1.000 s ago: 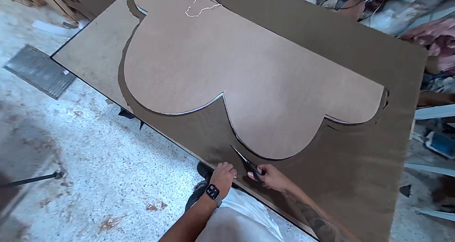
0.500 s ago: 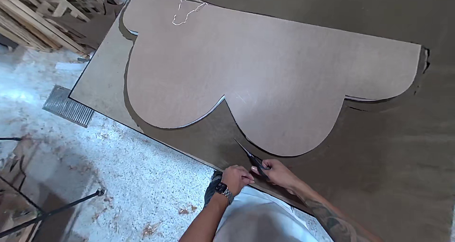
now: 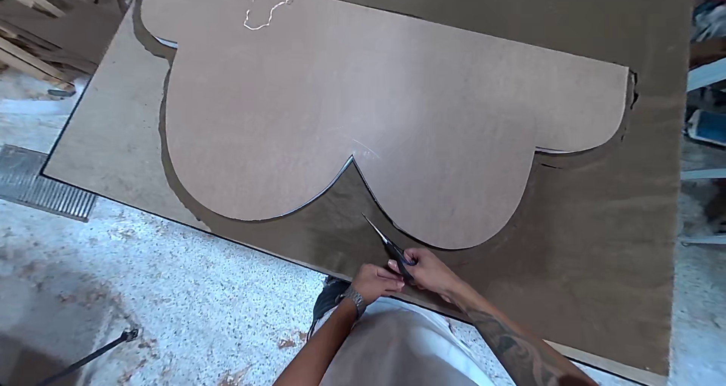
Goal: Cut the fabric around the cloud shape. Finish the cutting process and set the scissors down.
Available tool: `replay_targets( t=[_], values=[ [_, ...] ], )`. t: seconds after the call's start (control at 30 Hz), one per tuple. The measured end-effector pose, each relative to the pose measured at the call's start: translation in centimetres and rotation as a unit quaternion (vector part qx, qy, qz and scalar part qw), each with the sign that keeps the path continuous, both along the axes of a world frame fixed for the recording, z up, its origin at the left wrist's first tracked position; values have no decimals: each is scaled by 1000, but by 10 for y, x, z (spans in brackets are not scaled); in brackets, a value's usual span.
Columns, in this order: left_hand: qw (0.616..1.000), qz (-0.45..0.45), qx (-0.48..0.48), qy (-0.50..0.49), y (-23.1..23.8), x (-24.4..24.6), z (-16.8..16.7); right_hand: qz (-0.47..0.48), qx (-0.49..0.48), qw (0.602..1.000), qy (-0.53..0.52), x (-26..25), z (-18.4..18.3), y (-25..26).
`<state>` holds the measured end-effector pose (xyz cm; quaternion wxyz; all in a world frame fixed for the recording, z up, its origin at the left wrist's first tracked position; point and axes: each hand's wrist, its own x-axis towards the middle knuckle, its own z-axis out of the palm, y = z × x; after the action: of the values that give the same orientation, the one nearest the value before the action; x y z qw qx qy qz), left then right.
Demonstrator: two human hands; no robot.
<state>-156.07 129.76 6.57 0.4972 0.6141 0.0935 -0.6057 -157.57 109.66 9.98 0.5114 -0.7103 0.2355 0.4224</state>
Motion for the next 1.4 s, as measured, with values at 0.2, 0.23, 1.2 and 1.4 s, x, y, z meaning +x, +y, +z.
replay_targets(
  t=[0.2, 0.23, 1.2, 1.4],
  values=[
    [981, 125, 149, 11, 33, 51, 35, 7, -25, 1000, 7, 10, 3, 17],
    [977, 104, 184, -21, 39, 56, 29, -3, -22, 1000, 8, 12, 1, 21],
    [982, -29, 184, 19, 61, 77, 11, -122, 36, 991, 43, 64, 16, 66],
    [981, -15, 191, -24, 64, 62, 10, -134, 49, 989, 35, 66, 13, 72]
  ],
)
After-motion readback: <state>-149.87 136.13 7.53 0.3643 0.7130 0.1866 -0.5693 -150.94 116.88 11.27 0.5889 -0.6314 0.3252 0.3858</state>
